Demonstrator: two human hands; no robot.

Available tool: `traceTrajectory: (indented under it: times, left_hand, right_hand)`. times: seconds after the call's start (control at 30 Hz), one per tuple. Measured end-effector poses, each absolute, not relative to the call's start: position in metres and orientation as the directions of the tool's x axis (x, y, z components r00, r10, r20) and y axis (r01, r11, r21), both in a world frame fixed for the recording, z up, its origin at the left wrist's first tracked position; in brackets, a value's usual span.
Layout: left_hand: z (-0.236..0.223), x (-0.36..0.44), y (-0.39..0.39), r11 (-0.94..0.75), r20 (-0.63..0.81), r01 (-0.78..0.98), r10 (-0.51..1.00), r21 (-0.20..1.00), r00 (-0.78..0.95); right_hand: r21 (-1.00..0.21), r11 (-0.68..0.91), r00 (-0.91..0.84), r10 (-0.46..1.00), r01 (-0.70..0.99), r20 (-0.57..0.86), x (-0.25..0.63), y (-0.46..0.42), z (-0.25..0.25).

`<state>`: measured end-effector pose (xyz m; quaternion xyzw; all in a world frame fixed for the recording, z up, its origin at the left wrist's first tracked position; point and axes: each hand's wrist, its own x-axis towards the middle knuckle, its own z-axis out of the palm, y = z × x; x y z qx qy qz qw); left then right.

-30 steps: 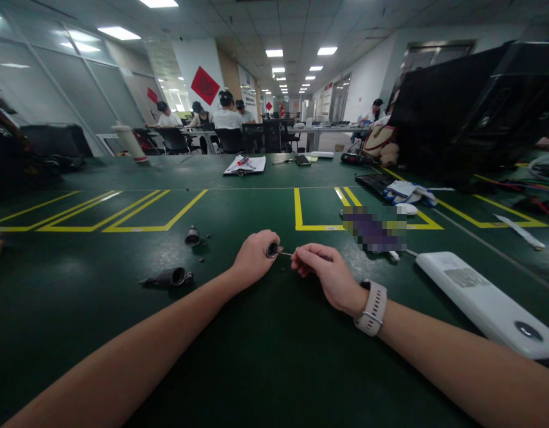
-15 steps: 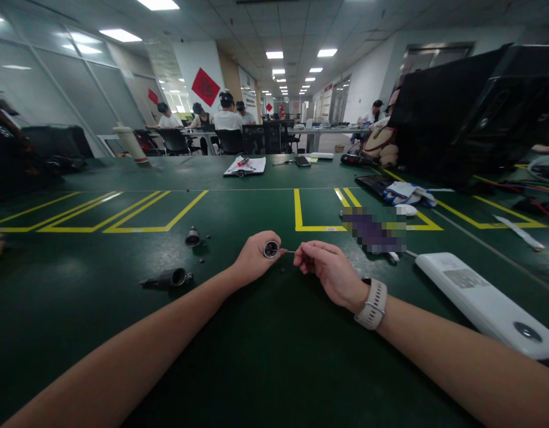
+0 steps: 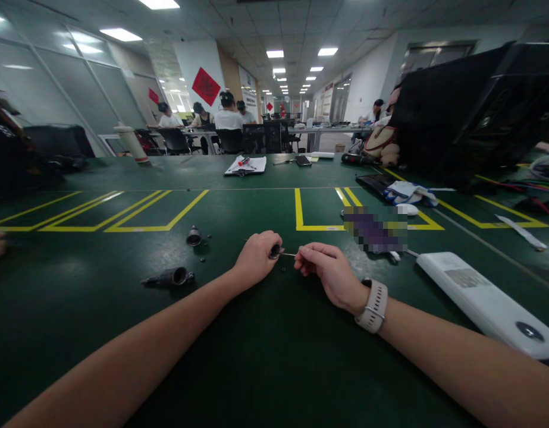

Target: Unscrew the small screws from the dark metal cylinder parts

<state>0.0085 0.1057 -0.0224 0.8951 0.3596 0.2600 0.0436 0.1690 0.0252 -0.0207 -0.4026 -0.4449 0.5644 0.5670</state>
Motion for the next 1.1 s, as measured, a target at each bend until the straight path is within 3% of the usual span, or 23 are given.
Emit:
traceTrajectory:
  times: [0.23,0.43,0.67,0.9,1.1]
  left_hand:
    - [-0.025,0.007,0.111,-0.763,0.496,0.46,0.645,0.454,0.581]
    - [-0.024,0.007,0.11,-0.745,0.482,0.468,0.665,0.476,0.57]
    - [-0.021,0.007,0.108,-0.737,0.469,0.532,0.676,0.416,0.569]
    - [-0.019,0.008,0.104,-0.787,0.399,0.583,0.609,0.199,0.686]
    - [-0.016,0.01,0.1,-0.759,0.345,0.641,0.636,0.118,0.69]
  right_hand:
    - [-0.917,0.017,-0.093,0.994,-0.397,0.058,0.174,0.026,-0.019]
    - [-0.913,0.029,-0.074,0.995,-0.408,0.065,0.173,0.025,-0.018]
    - [-0.896,0.021,-0.044,0.998,-0.443,0.046,0.175,0.027,-0.02]
    - [-0.933,0.064,-0.067,0.993,-0.355,0.094,0.171,0.025,-0.02]
    - [-0.959,0.076,-0.053,0.994,-0.272,0.093,0.17,0.023,-0.017]
